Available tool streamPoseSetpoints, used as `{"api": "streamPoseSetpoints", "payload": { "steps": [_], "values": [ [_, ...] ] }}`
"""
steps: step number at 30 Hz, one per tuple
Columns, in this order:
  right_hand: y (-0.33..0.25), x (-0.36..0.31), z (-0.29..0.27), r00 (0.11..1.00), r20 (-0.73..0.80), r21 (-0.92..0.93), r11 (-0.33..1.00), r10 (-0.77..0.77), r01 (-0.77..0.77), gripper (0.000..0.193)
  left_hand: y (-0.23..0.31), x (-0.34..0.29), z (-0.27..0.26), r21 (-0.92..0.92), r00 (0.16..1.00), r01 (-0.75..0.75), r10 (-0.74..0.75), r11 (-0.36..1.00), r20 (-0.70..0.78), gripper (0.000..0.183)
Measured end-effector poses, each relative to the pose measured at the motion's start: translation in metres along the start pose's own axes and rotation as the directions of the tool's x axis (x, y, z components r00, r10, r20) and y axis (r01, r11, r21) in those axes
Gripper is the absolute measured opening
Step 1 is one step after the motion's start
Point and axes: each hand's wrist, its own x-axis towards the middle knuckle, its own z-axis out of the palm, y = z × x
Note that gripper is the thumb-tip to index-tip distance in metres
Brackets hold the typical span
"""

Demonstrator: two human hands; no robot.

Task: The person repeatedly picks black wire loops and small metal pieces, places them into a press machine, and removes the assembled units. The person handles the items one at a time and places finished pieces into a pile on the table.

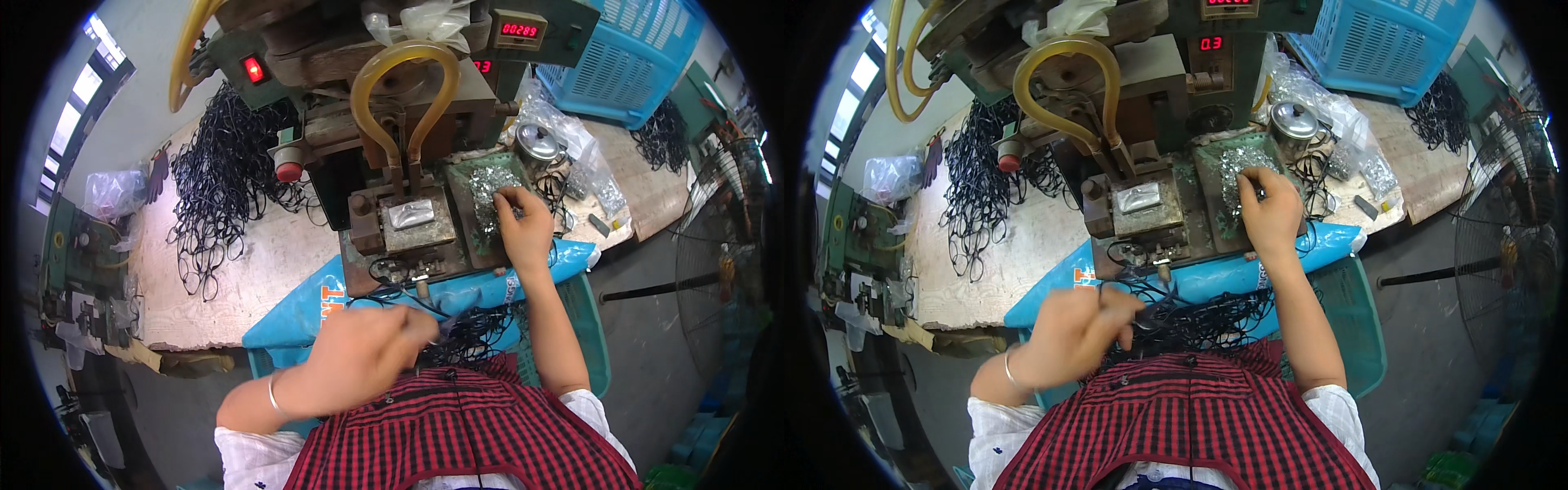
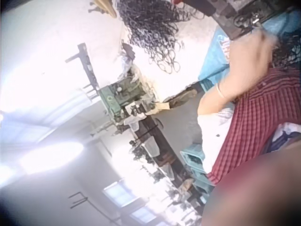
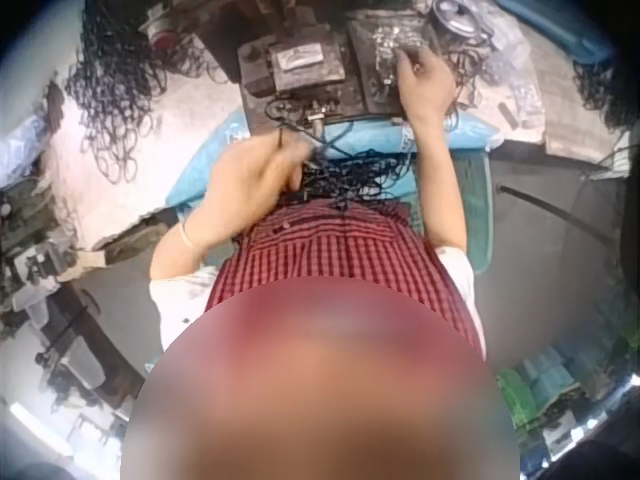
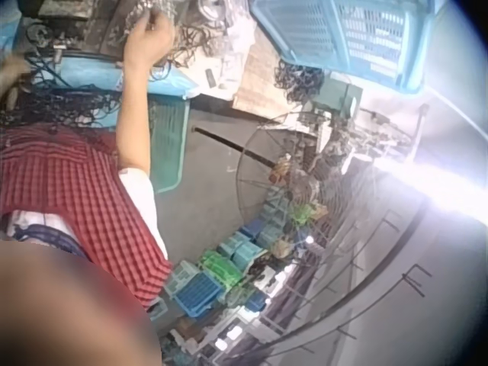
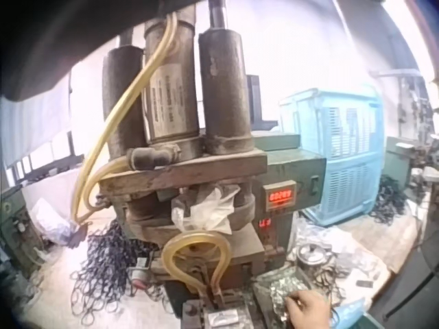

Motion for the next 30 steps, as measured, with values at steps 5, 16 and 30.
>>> {"api": "streamPoseSetpoints", "payload": {
  "steps": [5, 16, 30],
  "values": [
    [0.010, 0.003, 0.001, 1.000, 0.007, -0.105, 0.994, 0.030, -0.029, 0.014, -0.037, 0.034, 0.002, -0.648, 0.644, 0.705, -0.645, 0.288, 0.413, 0.037],
    [0.015, 0.008, -0.004, 0.998, -0.027, 0.012, 0.998, 0.061, -0.061, 0.015, -0.043, 0.036, 0.005, -0.726, 0.633, 0.678, -0.593, 0.113, 0.498, 0.039],
    [0.027, 0.018, 0.013, 0.973, 0.075, -0.137, 0.964, -0.220, 0.228, 0.017, -0.079, -0.030, -0.022, -0.586, 0.780, 0.609, -0.537, 0.535, 0.321, 0.030]
  ]
}}
